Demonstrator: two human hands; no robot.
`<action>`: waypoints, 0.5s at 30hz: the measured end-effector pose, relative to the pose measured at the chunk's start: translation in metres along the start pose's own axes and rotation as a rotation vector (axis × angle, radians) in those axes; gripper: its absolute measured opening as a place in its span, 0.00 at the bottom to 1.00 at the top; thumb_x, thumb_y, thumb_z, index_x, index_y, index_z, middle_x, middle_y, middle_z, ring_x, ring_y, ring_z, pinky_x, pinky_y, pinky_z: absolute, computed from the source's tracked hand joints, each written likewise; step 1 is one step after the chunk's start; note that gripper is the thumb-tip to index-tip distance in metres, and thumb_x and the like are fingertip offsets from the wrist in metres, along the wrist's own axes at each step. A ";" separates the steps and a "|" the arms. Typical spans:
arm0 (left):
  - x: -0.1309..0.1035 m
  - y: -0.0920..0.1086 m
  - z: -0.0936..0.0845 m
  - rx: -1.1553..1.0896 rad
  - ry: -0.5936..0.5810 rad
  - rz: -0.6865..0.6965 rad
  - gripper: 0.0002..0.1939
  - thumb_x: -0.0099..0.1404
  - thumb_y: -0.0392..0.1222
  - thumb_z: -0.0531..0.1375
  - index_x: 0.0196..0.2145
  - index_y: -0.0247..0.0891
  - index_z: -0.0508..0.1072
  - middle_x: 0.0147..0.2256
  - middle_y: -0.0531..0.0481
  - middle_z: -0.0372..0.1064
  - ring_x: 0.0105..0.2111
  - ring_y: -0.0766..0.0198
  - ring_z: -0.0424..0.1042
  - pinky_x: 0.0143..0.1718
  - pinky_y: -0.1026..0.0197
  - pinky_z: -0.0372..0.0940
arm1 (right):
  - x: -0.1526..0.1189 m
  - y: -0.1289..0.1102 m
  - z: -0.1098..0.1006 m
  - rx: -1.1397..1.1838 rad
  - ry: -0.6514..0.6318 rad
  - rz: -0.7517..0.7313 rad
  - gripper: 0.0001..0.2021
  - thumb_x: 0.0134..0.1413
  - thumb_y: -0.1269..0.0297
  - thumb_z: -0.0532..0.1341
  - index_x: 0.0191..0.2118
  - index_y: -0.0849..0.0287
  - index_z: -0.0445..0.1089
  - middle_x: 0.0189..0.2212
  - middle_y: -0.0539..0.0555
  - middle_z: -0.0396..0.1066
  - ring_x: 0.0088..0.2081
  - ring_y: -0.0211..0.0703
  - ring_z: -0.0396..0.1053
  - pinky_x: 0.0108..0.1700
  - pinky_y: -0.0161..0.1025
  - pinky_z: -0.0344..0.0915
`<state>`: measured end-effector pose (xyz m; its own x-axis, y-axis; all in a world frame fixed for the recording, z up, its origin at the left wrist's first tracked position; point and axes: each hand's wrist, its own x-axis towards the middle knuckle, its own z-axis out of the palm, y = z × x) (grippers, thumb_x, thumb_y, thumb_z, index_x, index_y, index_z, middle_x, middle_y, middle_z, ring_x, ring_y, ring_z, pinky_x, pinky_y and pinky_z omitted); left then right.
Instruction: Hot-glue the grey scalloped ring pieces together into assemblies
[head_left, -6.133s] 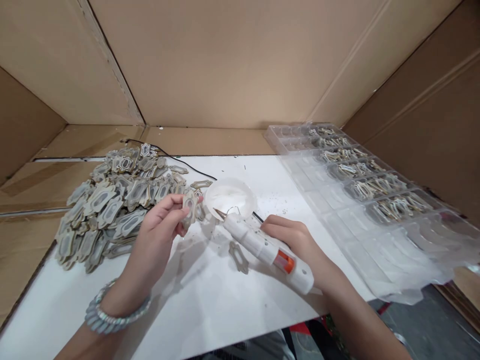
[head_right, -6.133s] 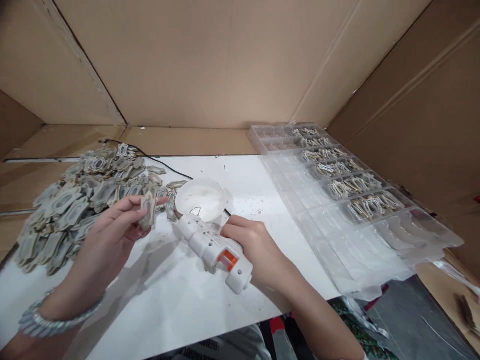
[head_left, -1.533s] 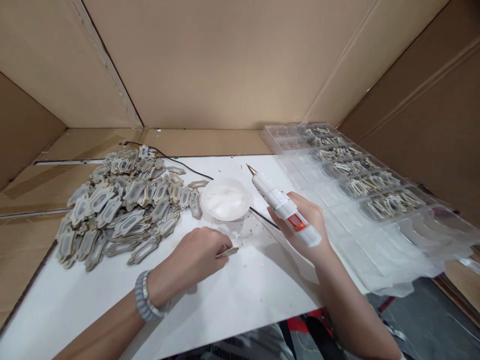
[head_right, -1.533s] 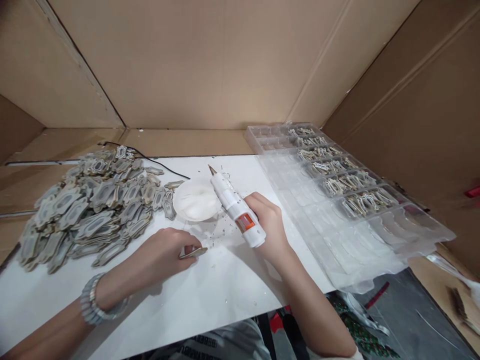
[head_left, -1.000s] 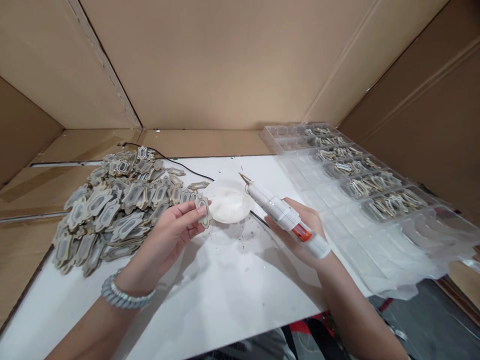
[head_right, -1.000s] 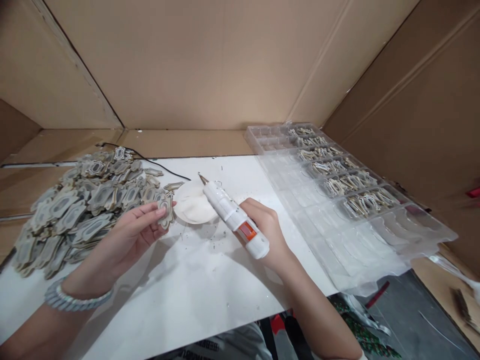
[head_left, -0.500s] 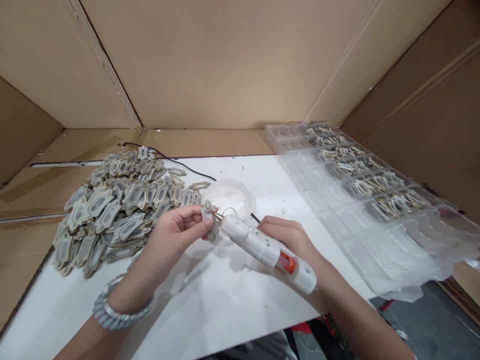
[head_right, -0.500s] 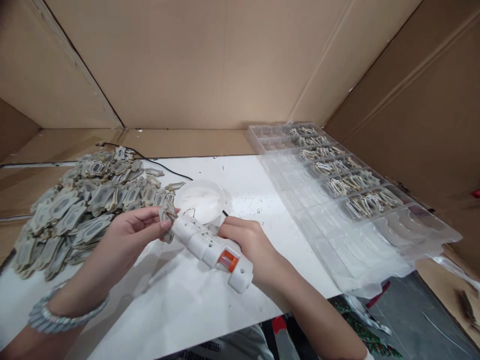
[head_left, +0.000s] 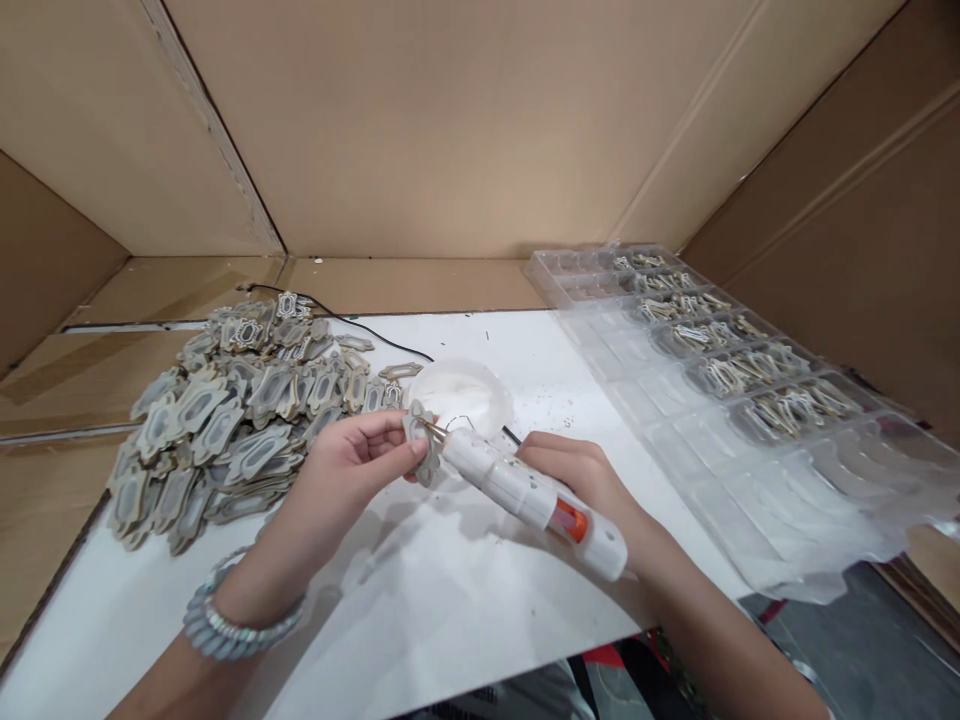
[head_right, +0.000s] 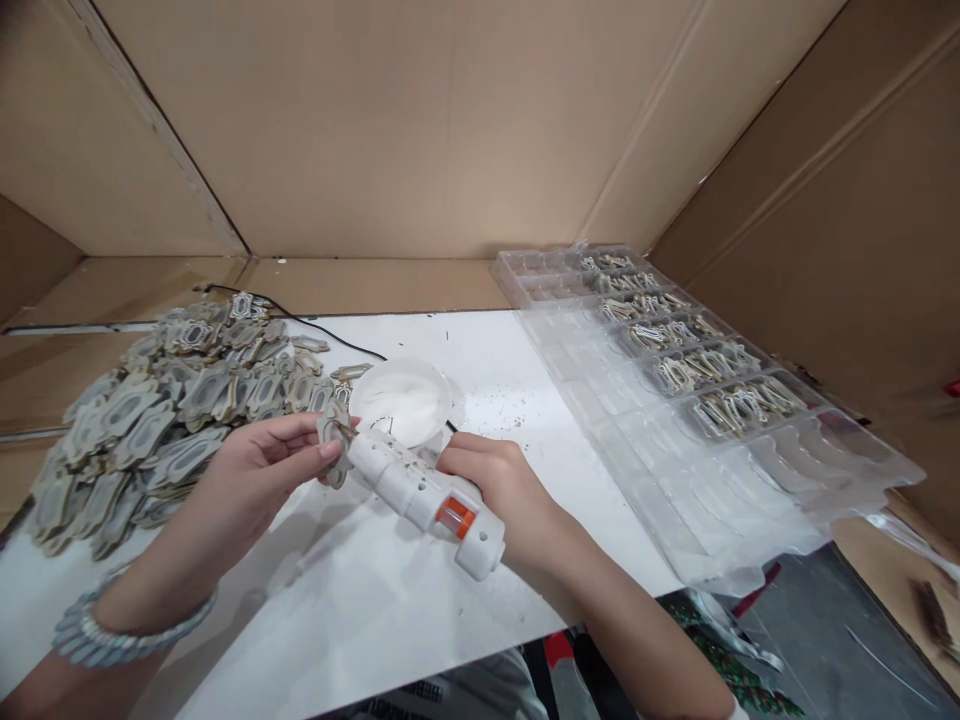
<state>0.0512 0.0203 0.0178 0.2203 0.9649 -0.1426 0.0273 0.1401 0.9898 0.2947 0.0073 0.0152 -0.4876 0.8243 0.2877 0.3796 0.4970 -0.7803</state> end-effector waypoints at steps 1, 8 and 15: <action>0.000 0.000 0.000 0.002 -0.003 0.002 0.08 0.61 0.46 0.67 0.29 0.40 0.78 0.24 0.54 0.69 0.26 0.69 0.66 0.28 0.69 0.62 | 0.000 0.000 0.000 -0.001 0.001 -0.002 0.12 0.45 0.80 0.58 0.23 0.57 0.56 0.23 0.46 0.57 0.23 0.33 0.56 0.25 0.30 0.51; 0.000 0.003 0.000 0.014 -0.003 0.002 0.09 0.61 0.46 0.67 0.26 0.39 0.77 0.23 0.53 0.68 0.25 0.68 0.65 0.28 0.68 0.62 | -0.001 0.002 -0.001 -0.032 0.003 -0.015 0.12 0.43 0.79 0.59 0.22 0.58 0.55 0.22 0.45 0.56 0.23 0.32 0.54 0.24 0.30 0.49; 0.000 0.004 0.001 0.019 0.006 -0.001 0.09 0.60 0.46 0.67 0.27 0.39 0.77 0.24 0.53 0.68 0.25 0.68 0.65 0.27 0.67 0.62 | 0.000 0.001 -0.001 -0.051 -0.013 0.003 0.11 0.46 0.75 0.60 0.22 0.57 0.56 0.22 0.46 0.56 0.22 0.32 0.55 0.24 0.31 0.49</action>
<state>0.0527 0.0207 0.0215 0.2141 0.9663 -0.1432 0.0456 0.1365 0.9896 0.2957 0.0081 0.0152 -0.4969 0.8222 0.2777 0.4202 0.5079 -0.7520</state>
